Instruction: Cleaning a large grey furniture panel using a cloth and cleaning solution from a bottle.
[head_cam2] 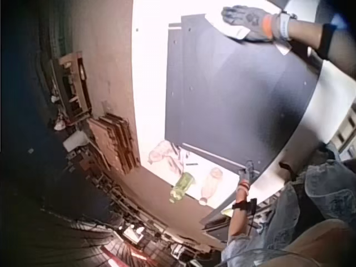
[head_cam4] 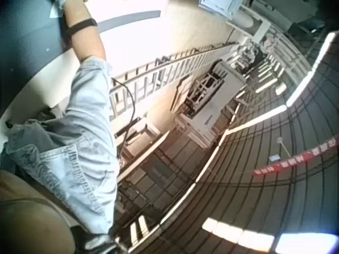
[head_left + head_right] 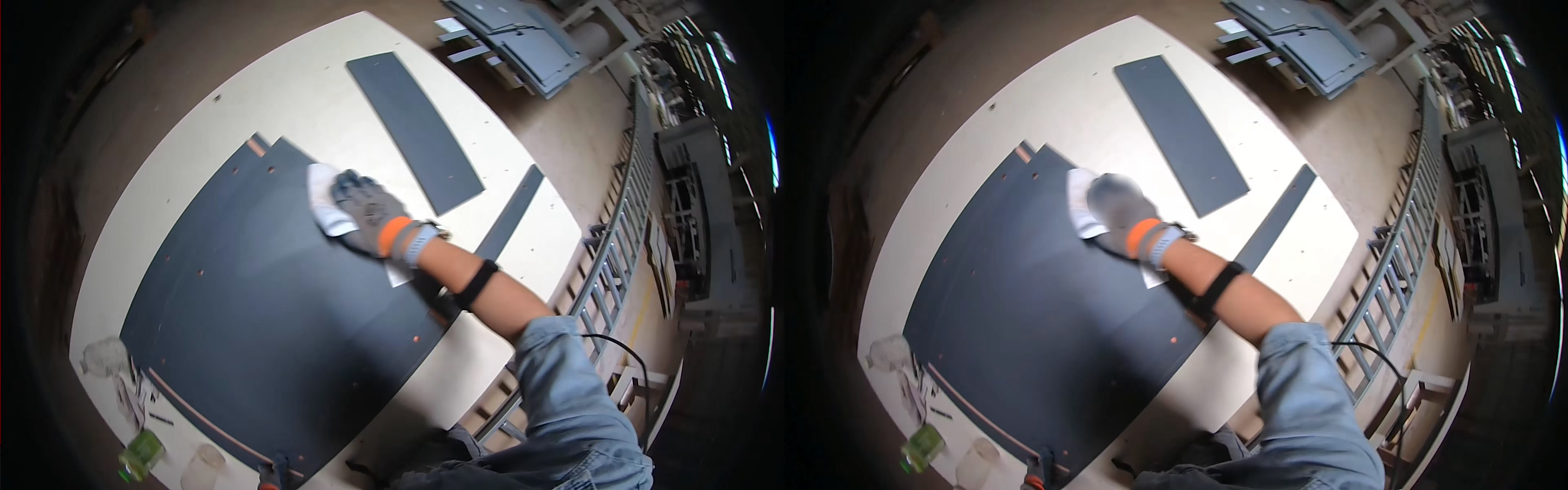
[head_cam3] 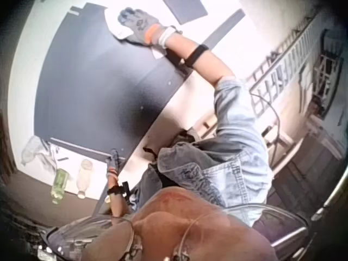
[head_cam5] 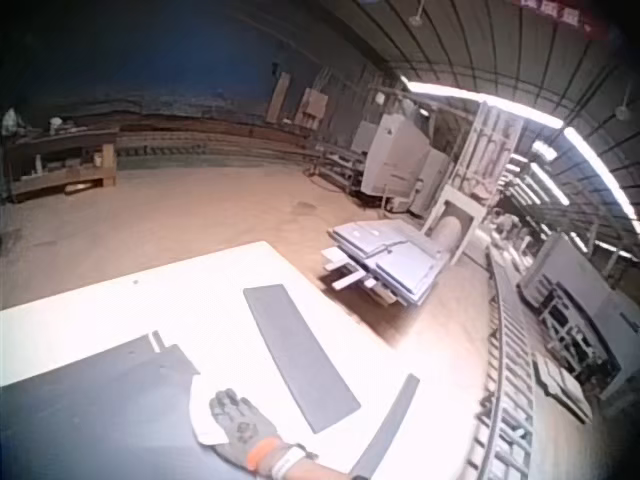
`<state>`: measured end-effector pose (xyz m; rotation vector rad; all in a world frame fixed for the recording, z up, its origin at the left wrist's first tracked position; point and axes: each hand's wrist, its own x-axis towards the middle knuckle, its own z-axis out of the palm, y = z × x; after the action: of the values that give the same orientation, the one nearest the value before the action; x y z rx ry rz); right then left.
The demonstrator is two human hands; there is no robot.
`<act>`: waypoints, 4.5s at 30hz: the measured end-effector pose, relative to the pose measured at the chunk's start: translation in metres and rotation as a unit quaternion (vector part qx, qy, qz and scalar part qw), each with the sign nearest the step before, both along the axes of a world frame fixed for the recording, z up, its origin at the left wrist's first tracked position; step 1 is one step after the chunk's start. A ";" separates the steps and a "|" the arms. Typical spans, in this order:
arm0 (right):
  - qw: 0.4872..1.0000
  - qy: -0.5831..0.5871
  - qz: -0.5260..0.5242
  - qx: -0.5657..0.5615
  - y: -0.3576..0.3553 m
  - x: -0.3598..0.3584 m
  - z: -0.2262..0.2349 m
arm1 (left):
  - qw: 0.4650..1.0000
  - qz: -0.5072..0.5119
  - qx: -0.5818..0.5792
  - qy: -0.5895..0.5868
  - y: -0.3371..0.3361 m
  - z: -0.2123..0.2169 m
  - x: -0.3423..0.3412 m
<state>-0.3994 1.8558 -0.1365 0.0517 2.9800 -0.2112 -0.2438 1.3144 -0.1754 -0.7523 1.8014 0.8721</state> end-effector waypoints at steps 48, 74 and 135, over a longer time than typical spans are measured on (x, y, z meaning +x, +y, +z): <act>0.991 0.045 -0.068 -0.109 -0.293 0.257 -0.009 | 0.921 -0.267 -0.240 0.148 -0.005 -0.004 0.003; 0.926 -0.073 0.322 -0.183 -0.296 0.193 -0.005 | 0.894 -0.201 -0.322 0.238 0.048 0.042 0.055; 0.947 0.073 0.299 -0.090 -0.378 -0.088 -0.039 | 0.978 0.205 0.038 -0.019 0.031 0.024 0.063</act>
<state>-0.4872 1.4781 -0.1757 -0.9066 2.9320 -0.4154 -0.1804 1.3456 -0.1519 -1.1067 1.5920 1.1777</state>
